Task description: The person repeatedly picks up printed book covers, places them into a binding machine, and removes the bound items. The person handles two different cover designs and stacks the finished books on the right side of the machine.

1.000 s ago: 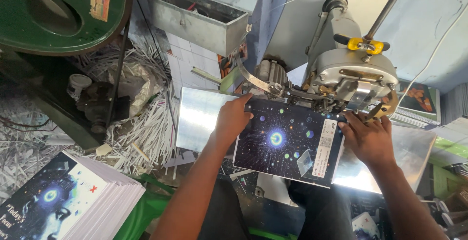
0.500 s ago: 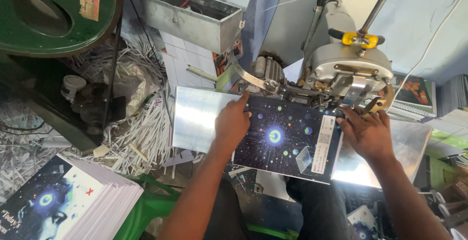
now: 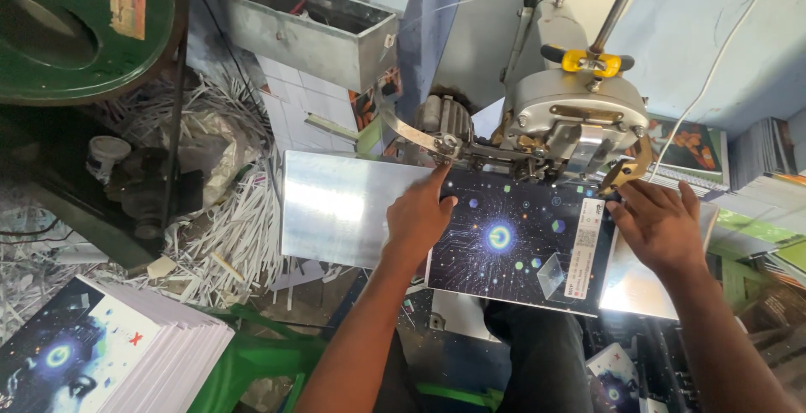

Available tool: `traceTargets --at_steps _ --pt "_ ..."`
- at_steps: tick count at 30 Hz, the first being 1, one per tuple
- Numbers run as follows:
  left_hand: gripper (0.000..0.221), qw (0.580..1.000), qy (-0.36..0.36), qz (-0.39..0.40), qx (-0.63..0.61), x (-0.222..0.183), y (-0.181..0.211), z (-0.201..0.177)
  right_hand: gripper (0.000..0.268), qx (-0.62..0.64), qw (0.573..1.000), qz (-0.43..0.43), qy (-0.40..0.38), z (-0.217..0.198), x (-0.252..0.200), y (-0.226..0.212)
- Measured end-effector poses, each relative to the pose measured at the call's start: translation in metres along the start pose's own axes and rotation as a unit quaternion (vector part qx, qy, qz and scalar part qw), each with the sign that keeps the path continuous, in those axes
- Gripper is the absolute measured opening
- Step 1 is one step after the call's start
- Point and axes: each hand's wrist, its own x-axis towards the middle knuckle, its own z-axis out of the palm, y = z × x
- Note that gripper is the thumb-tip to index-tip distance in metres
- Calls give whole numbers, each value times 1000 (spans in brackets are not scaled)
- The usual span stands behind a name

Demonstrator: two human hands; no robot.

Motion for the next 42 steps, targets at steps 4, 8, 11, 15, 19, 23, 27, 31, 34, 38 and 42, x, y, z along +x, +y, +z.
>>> traceTargets --at_steps 4,8,11,15,19,23,27,31,34,38,42 --pt "67 1000 -10 -11 3 1 8 3 50 13 1000 9 -6 -5 0 6" --pt "69 999 -26 -23 9 2 14 4 50 14 1000 6 -8 -3 -1 12" --pt "69 999 -24 -22 11 2 15 3 49 8 1000 10 -11 -2 -1 13" --pt "69 999 -26 -26 8 1 14 7 50 43 999 12 2 -3 -2 12" --pt "69 1000 -8 -12 -2 2 10 17 50 1 1000 18 23 -1 -2 4" --pt "59 999 44 31 -2 1 13 38 43 -79 995 26 50 6 6 -19" --pt "56 997 66 28 16 -8 21 60 38 -10 999 28 -39 11 23 -57" --pt "57 987 151 38 -32 -28 25 77 47 42 998 -38 15 5 30 -87" --pt "46 972 210 105 -1 -38 25 83 48 27 998 -45 28 -2 33 -90" --pt "45 984 143 103 28 -39 29 92 50 10 998 -51 45 -5 28 -77" --pt "46 984 132 121 10 -37 34 98 51 13 997 -54 50 -3 22 -61"
